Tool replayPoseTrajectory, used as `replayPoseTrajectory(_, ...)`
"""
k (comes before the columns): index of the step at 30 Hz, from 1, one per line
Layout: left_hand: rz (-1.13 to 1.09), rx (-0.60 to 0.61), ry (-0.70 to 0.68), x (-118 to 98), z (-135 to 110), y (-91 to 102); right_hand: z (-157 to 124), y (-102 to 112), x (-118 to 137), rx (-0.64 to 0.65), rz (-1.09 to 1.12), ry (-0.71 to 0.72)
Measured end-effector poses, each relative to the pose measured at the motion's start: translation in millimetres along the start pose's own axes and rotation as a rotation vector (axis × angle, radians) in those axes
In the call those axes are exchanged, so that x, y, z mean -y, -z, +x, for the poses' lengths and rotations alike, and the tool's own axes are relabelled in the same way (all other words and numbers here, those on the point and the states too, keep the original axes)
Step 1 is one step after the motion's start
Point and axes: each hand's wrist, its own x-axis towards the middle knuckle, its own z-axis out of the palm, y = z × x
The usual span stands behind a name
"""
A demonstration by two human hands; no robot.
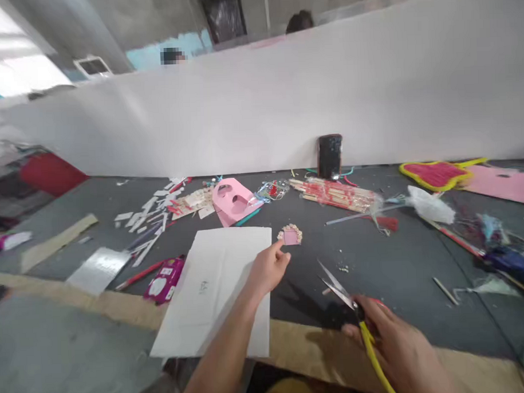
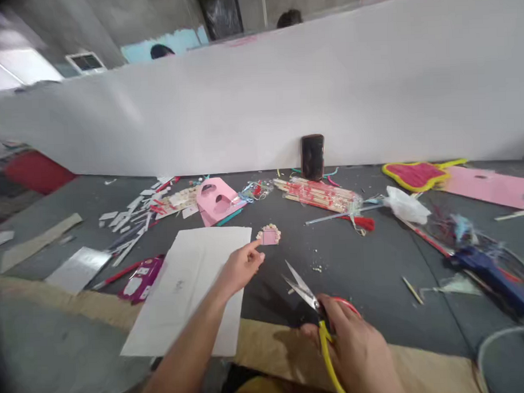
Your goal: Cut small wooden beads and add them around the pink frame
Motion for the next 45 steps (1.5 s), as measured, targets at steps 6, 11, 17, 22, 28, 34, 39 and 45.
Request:
replayPoseTrajectory(6,-0.381,0.25,-0.082,-18.4,-43.2,-7.6,10.3,5.5,10.8,-0.052,0.059,-0.003)
replayPoseTrajectory(11,-0.607,0.23,-0.055,-25.7,-62.1,-24.6,13.0,3.3,21.3,-0.05,0.019,0.048)
replayPoseTrajectory(17,-0.647,0.093,-0.046,-21.5,-65.3,-34.4,10.3,2.7,26.3,-0.03,-0.007,0.092)
replayPoseTrajectory(22,-0.666,0.051,0.003,-17.4,-69.6,-39.3,10.4,4.7,28.3,-0.037,-0.035,0.129)
replayPoseTrajectory(28,-0.702,0.056,0.041,-18.8,-72.0,-38.2,8.3,4.8,31.1,-0.014,-0.022,0.124)
replayPoseTrajectory(34,-0.689,0.109,0.07,-23.3,-72.4,-31.4,6.3,3.2,32.6,-0.022,-0.019,0.11)
replayPoseTrajectory(39,-0.663,0.121,0.063,-20.5,-73.6,-30.9,7.0,2.9,35.2,-0.056,-0.014,0.158)
replayPoseTrajectory(45,-0.655,0.101,0.04,-17.8,-74.9,-33.0,7.4,3.6,36.4,-0.035,-0.007,0.145)
